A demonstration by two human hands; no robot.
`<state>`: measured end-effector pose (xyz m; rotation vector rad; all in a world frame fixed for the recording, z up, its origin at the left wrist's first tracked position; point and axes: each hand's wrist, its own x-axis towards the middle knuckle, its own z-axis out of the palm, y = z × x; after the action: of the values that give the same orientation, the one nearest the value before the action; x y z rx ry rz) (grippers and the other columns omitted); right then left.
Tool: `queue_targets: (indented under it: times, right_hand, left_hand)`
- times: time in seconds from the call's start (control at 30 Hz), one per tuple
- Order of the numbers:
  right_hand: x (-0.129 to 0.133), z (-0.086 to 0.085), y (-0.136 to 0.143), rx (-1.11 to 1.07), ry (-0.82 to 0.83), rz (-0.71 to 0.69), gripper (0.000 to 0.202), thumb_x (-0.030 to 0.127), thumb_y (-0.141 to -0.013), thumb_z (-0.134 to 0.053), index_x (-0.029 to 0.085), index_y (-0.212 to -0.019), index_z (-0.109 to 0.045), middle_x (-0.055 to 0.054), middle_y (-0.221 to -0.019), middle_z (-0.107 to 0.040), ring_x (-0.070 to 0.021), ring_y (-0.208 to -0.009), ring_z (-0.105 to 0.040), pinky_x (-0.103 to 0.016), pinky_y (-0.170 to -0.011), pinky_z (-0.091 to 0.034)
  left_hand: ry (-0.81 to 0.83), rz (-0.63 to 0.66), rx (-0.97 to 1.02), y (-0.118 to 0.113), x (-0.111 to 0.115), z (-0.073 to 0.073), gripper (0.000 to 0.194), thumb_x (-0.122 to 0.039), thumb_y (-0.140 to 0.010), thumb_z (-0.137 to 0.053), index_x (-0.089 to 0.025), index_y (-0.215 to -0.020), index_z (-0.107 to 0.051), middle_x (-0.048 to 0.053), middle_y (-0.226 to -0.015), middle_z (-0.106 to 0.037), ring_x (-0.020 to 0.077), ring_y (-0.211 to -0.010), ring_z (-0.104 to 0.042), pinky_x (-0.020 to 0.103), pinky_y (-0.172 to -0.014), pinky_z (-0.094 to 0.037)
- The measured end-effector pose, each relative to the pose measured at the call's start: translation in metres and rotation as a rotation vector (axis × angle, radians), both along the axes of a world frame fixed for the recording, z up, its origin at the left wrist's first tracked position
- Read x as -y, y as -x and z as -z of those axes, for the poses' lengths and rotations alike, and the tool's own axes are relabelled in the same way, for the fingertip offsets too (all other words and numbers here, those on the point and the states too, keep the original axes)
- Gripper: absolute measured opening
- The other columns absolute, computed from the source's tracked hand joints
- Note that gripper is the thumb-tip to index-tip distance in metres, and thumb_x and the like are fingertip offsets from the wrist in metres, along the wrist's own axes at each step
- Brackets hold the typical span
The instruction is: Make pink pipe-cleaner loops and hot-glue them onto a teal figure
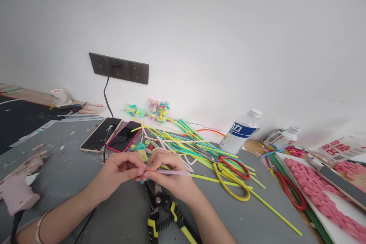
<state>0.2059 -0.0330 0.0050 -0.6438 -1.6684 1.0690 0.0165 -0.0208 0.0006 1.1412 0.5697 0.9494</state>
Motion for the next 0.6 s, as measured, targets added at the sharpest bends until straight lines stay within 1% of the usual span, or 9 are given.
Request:
queue_targets:
  times: [0.13,0.2,0.3,0.4,0.47,0.6]
  right_hand:
    - [-0.0003,0.0016,-0.0006,0.012,0.042,-0.033,0.017,0.029,-0.087,-0.075,0.022,-0.072,-0.070,-0.004,-0.072,-0.069,-0.0181,-0.071,-0.060,-0.033,-0.068,-0.046]
    - [-0.0006,0.0030,-0.0007,-0.003,0.051,-0.032,0.016,0.031,-0.087,-0.075,0.022,-0.075,-0.070,-0.004,-0.074,-0.069,-0.0179,-0.070,-0.060,-0.033,-0.069,-0.047]
    - [0.0000,0.0051,-0.0003,-0.009,0.055,-0.026,0.013,0.032,-0.084,-0.077,0.022,-0.080,-0.070,-0.003,-0.076,-0.068,-0.0171,-0.070,-0.059,-0.032,-0.068,-0.046]
    - [0.0016,0.0057,0.0008,-0.001,0.088,-0.001,0.014,0.032,-0.084,-0.077,0.022,-0.080,-0.068,-0.002,-0.076,-0.065,-0.0167,-0.071,-0.057,-0.031,-0.068,-0.045]
    - [0.0025,0.0048,0.0015,0.006,0.108,0.011,0.016,0.034,-0.086,-0.074,0.022,-0.078,-0.067,-0.002,-0.075,-0.063,-0.0165,-0.070,-0.055,-0.031,-0.068,-0.044]
    - [0.0033,0.0008,0.0025,0.046,0.122,0.031,0.019,0.035,-0.088,-0.071,0.021,-0.077,-0.065,-0.002,-0.072,-0.059,-0.0154,-0.067,-0.051,-0.030,-0.065,-0.041]
  left_hand:
    - [-0.050,-0.040,-0.024,0.0008,0.0001,-0.0008,0.018,-0.032,-0.070,-0.086,-0.017,-0.070,-0.077,0.002,-0.068,-0.067,0.0136,-0.060,-0.064,0.024,-0.055,-0.053]
    - [-0.070,-0.073,-0.039,0.0016,-0.0010,-0.0004,0.020,-0.035,-0.070,-0.086,-0.017,-0.070,-0.077,0.002,-0.067,-0.065,0.0138,-0.059,-0.061,0.024,-0.052,-0.052]
    - [-0.105,-0.116,-0.057,0.0030,-0.0034,0.0012,0.019,-0.036,-0.072,-0.085,-0.018,-0.072,-0.079,0.002,-0.069,-0.060,0.0108,-0.057,-0.053,0.021,-0.046,-0.045]
    - [-0.119,-0.147,-0.090,0.0037,-0.0044,0.0023,0.014,-0.034,-0.070,-0.086,-0.020,-0.071,-0.081,0.002,-0.077,-0.056,0.0089,-0.058,-0.047,0.019,-0.045,-0.039]
    - [-0.127,-0.158,-0.113,0.0039,-0.0037,0.0022,0.013,-0.033,-0.070,-0.085,-0.021,-0.072,-0.081,0.002,-0.080,-0.054,0.0101,-0.063,-0.047,0.019,-0.048,-0.039]
    - [-0.183,-0.172,-0.147,0.0044,-0.0013,0.0014,0.013,-0.034,-0.076,-0.082,-0.022,-0.074,-0.081,0.002,-0.078,-0.052,0.0139,-0.073,-0.052,0.024,-0.064,-0.045]
